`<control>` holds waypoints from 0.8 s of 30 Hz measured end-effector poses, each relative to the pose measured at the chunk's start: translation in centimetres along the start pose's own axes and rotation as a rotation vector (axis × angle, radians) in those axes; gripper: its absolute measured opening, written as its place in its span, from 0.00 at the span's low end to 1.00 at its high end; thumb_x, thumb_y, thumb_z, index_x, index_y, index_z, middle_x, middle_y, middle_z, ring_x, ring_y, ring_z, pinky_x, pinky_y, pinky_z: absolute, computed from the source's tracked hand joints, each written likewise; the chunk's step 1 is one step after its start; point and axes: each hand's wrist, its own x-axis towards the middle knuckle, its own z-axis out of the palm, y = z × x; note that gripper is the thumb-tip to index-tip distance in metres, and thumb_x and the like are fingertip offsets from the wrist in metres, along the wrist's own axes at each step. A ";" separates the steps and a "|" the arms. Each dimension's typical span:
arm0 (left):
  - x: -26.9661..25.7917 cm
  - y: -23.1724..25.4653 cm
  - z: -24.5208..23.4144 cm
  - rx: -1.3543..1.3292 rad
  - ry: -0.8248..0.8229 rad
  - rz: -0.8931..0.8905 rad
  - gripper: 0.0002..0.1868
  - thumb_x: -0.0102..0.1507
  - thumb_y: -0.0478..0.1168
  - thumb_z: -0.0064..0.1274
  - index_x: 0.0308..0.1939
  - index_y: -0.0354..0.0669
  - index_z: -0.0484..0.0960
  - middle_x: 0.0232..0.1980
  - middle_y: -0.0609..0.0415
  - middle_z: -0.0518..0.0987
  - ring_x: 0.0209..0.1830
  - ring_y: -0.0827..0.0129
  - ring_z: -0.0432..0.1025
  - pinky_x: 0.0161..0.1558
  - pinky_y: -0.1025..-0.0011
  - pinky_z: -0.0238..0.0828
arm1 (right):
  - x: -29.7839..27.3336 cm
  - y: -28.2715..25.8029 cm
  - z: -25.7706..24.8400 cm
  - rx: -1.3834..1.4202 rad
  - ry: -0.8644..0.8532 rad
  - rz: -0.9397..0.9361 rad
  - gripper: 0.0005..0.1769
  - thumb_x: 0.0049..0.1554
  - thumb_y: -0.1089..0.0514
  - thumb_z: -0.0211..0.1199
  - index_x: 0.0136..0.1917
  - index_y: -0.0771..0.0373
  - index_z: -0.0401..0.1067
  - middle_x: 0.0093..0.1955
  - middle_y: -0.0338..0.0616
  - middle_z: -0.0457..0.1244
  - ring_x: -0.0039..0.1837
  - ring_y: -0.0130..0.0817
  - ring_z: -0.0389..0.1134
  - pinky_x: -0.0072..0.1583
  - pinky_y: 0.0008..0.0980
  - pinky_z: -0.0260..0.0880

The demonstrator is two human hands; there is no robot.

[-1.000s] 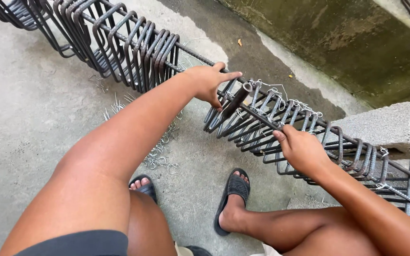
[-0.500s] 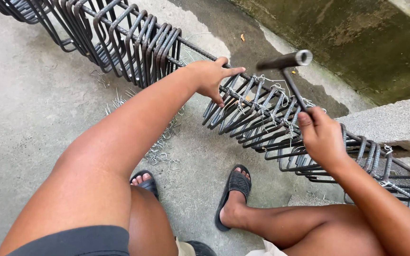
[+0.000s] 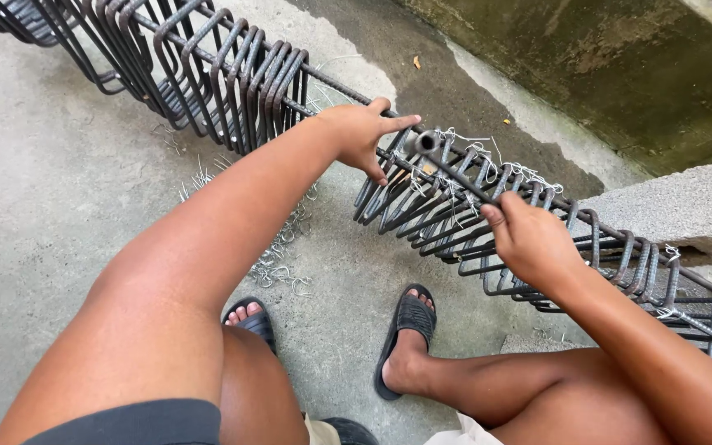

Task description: Tying metal rebar stirrups to longitudinal bars using wire and a twisting tool

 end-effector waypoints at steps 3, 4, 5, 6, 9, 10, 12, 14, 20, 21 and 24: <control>0.1 -0.4 0.4 -0.009 0.005 -0.004 0.65 0.45 0.71 0.71 0.81 0.73 0.51 0.77 0.43 0.56 0.62 0.35 0.72 0.62 0.47 0.71 | -1.0 0.2 0.0 0.115 0.150 -0.051 0.19 0.71 0.42 0.46 0.54 0.58 0.68 0.37 0.63 0.67 0.48 0.71 0.70 0.51 0.64 0.68; 0.2 -0.4 0.4 -0.003 0.013 -0.003 0.65 0.44 0.72 0.71 0.80 0.73 0.53 0.77 0.43 0.56 0.61 0.35 0.73 0.61 0.46 0.72 | -1.4 0.5 0.1 0.186 0.233 -0.073 0.17 0.71 0.44 0.47 0.55 0.57 0.67 0.37 0.63 0.65 0.48 0.70 0.69 0.49 0.62 0.69; 0.2 -0.3 0.3 -0.001 0.013 0.000 0.65 0.44 0.72 0.71 0.80 0.73 0.53 0.77 0.43 0.56 0.61 0.35 0.73 0.61 0.46 0.72 | -1.0 0.4 0.3 0.185 0.234 -0.070 0.17 0.71 0.44 0.47 0.55 0.57 0.67 0.37 0.63 0.65 0.48 0.70 0.69 0.49 0.62 0.69; 0.1 -0.2 0.2 -0.003 -0.002 0.001 0.65 0.46 0.70 0.71 0.81 0.72 0.51 0.77 0.42 0.55 0.62 0.35 0.72 0.63 0.47 0.71 | -0.6 0.3 0.5 0.087 0.162 -0.081 0.17 0.70 0.44 0.47 0.53 0.58 0.67 0.36 0.62 0.67 0.46 0.68 0.71 0.50 0.62 0.70; -0.4 0.3 -0.1 -0.009 -0.001 -0.002 0.65 0.47 0.69 0.71 0.81 0.72 0.50 0.77 0.42 0.55 0.64 0.35 0.71 0.64 0.47 0.70 | 0.4 0.8 0.5 -0.049 0.043 -0.045 0.21 0.70 0.43 0.45 0.50 0.61 0.67 0.36 0.64 0.67 0.46 0.70 0.72 0.51 0.64 0.70; -0.6 0.3 -0.2 -0.015 0.011 -0.007 0.65 0.46 0.70 0.71 0.81 0.73 0.50 0.77 0.43 0.56 0.64 0.36 0.71 0.64 0.48 0.70 | 0.7 1.0 0.5 -0.087 -0.008 0.003 0.24 0.69 0.40 0.42 0.51 0.62 0.66 0.37 0.67 0.67 0.47 0.73 0.71 0.53 0.66 0.69; 0.0 0.0 0.1 -0.009 0.011 -0.005 0.65 0.46 0.70 0.71 0.81 0.73 0.50 0.77 0.43 0.56 0.63 0.36 0.72 0.64 0.48 0.70 | 0.1 1.0 0.1 -0.009 0.054 -0.008 0.21 0.70 0.41 0.43 0.52 0.60 0.66 0.37 0.66 0.67 0.48 0.72 0.70 0.52 0.66 0.69; 0.0 -0.3 0.2 -0.003 0.007 -0.011 0.66 0.46 0.71 0.71 0.81 0.74 0.49 0.77 0.43 0.55 0.63 0.36 0.72 0.63 0.49 0.71 | -0.3 1.2 0.3 0.074 0.111 -0.025 0.19 0.71 0.42 0.45 0.54 0.59 0.65 0.37 0.66 0.66 0.48 0.72 0.70 0.51 0.66 0.68; -0.4 0.3 -0.3 -0.003 -0.004 0.003 0.65 0.48 0.69 0.71 0.82 0.71 0.48 0.77 0.40 0.55 0.64 0.34 0.71 0.64 0.47 0.70 | 0.2 0.3 1.0 0.022 0.100 -0.096 0.20 0.69 0.42 0.48 0.49 0.60 0.66 0.34 0.61 0.66 0.44 0.67 0.72 0.48 0.62 0.70; -0.6 0.4 -0.4 -0.005 0.001 0.006 0.65 0.48 0.69 0.71 0.82 0.71 0.48 0.77 0.41 0.55 0.64 0.34 0.71 0.64 0.47 0.70 | 0.5 0.4 0.9 0.001 0.042 -0.066 0.21 0.69 0.41 0.45 0.50 0.61 0.66 0.36 0.64 0.66 0.46 0.70 0.71 0.50 0.64 0.70; 0.6 -0.6 0.6 -0.002 0.012 0.010 0.67 0.45 0.73 0.71 0.81 0.73 0.50 0.77 0.42 0.55 0.62 0.36 0.72 0.63 0.47 0.71 | 0.6 0.5 0.4 0.070 0.096 -0.084 0.21 0.71 0.43 0.45 0.49 0.61 0.66 0.37 0.65 0.66 0.47 0.72 0.70 0.51 0.66 0.69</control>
